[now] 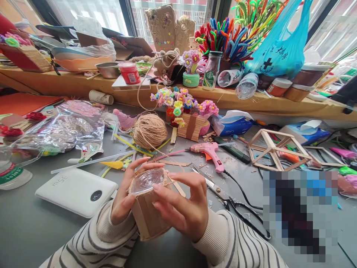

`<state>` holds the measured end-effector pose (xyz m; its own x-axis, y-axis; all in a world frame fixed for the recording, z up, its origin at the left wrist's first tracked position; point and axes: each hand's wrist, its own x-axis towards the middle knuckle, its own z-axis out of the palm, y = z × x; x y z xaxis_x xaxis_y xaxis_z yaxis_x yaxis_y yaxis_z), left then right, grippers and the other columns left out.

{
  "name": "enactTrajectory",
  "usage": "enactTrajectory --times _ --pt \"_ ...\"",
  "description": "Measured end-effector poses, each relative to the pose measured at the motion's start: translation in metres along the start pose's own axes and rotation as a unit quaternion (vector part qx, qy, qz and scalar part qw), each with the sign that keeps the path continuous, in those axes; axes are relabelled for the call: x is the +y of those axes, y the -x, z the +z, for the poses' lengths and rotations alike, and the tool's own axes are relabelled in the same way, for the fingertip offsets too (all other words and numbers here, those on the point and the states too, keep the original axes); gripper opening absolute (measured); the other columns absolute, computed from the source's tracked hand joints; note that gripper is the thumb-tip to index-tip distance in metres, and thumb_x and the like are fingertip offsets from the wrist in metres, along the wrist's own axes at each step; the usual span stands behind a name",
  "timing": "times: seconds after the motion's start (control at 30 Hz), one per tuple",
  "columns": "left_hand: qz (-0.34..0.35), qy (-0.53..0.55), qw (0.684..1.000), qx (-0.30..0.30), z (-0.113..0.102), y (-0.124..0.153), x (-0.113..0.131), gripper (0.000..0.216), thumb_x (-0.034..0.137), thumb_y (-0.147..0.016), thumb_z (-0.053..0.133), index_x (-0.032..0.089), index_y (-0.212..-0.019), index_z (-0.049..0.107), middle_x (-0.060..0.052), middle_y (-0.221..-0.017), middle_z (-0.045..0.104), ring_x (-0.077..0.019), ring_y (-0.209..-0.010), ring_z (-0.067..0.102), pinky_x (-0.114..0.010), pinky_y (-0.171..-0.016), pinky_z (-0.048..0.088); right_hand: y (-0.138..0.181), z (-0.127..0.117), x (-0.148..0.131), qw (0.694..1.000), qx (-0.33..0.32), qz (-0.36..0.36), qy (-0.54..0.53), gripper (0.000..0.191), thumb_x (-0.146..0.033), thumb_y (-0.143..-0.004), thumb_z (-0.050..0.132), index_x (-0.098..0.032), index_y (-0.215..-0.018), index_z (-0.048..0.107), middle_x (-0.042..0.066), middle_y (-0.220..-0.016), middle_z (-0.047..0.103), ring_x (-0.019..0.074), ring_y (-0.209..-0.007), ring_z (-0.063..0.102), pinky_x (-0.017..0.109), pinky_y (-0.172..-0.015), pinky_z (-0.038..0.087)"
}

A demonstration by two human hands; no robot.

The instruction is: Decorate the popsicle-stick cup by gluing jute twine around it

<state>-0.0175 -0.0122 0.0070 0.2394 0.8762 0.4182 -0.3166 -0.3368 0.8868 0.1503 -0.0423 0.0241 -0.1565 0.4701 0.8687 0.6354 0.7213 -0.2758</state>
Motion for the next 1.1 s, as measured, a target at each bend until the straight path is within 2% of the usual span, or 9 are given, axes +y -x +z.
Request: enactTrajectory --times 0.1,0.2,0.43,0.57,0.7,0.83,0.93,1.1 --pt "-0.005 -0.008 1.000 0.001 0.001 0.000 0.001 0.060 0.052 -0.077 0.062 0.023 -0.126 0.043 -0.012 -0.117 0.063 -0.0282 -0.102 0.061 -0.043 -0.088 0.046 0.000 -0.001 -0.001 1.000 -0.006 -0.020 0.008 0.024 -0.012 -0.081 0.062 -0.020 -0.103 0.067 0.007 -0.104 0.051 0.0170 -0.095 0.055 0.031 -0.078 0.053" --pt "0.009 -0.012 1.000 0.004 0.001 0.000 0.003 0.060 0.054 -0.077 0.061 0.023 -0.126 0.043 -0.011 -0.117 0.063 -0.0274 -0.101 0.061 -0.043 -0.088 0.046 -0.002 -0.002 -0.002 0.999 -0.020 -0.043 -0.012 0.025 -0.007 -0.081 0.058 -0.014 -0.104 0.066 0.007 -0.101 0.053 0.0156 -0.095 0.056 0.027 -0.082 0.054" --pt "0.004 -0.017 1.000 0.021 0.002 0.003 0.002 0.066 0.055 -0.077 0.063 0.025 -0.129 0.036 -0.013 -0.119 0.062 -0.0310 -0.107 0.060 -0.047 -0.090 0.045 -0.001 -0.002 -0.003 0.998 -0.032 -0.046 -0.035 0.034 -0.005 -0.078 0.055 -0.013 -0.110 0.064 0.009 -0.104 0.056 0.0185 -0.105 0.057 0.031 -0.092 0.055" --pt "0.034 -0.006 0.999 0.026 0.003 0.004 0.001 0.068 0.053 -0.077 0.062 0.024 -0.132 0.034 -0.014 -0.118 0.062 -0.0299 -0.102 0.063 -0.048 -0.090 0.047 0.002 -0.002 -0.003 0.997 -0.045 -0.040 -0.049 0.042 -0.003 -0.077 0.051 -0.012 -0.116 0.061 0.011 -0.110 0.057 0.0202 -0.112 0.057 0.034 -0.094 0.055" --pt "0.056 -0.013 0.997 0.053 0.007 0.005 0.004 0.066 0.047 -0.077 0.064 0.025 -0.132 0.035 -0.012 -0.120 0.061 -0.0261 -0.101 0.063 -0.041 -0.089 0.049 0.001 -0.003 -0.004 0.997 -0.052 -0.052 -0.039 0.039 -0.005 -0.077 0.051 -0.011 -0.114 0.061 0.014 -0.114 0.062 0.0237 -0.117 0.055 0.038 -0.095 0.055" --pt "0.102 -0.052 0.989 0.093 0.012 0.007 0.006 0.067 0.045 -0.076 0.065 0.026 -0.133 0.035 -0.011 -0.121 0.059 -0.0236 -0.103 0.061 -0.037 -0.090 0.048 0.001 -0.002 -0.006 0.995 -0.056 -0.059 -0.049 0.039 -0.005 -0.076 0.049 -0.006 -0.112 0.061 0.018 -0.117 0.061 0.0231 -0.116 0.056 0.035 -0.095 0.054" --pt "0.122 -0.066 0.983 0.116 0.016 0.010 0.006 0.069 0.045 -0.076 0.065 0.027 -0.134 0.033 -0.011 -0.123 0.057 -0.0242 -0.104 0.059 -0.037 -0.090 0.047 0.002 -0.001 -0.006 0.995 -0.060 -0.056 -0.060 0.042 -0.004 -0.074 0.048 -0.006 -0.114 0.060 0.019 -0.119 0.059 0.0243 -0.121 0.054 0.037 -0.098 0.053" --pt "0.134 -0.090 0.980 0.116 0.016 0.011 0.005 0.069 0.044 -0.077 0.064 0.027 -0.135 0.032 -0.011 -0.125 0.055 -0.0260 -0.108 0.059 -0.040 -0.092 0.046 0.002 -0.002 -0.005 0.995 -0.065 -0.050 -0.052 0.041 -0.003 -0.073 0.048 -0.009 -0.112 0.060 0.018 -0.120 0.060 0.0257 -0.123 0.053 0.041 -0.098 0.052"
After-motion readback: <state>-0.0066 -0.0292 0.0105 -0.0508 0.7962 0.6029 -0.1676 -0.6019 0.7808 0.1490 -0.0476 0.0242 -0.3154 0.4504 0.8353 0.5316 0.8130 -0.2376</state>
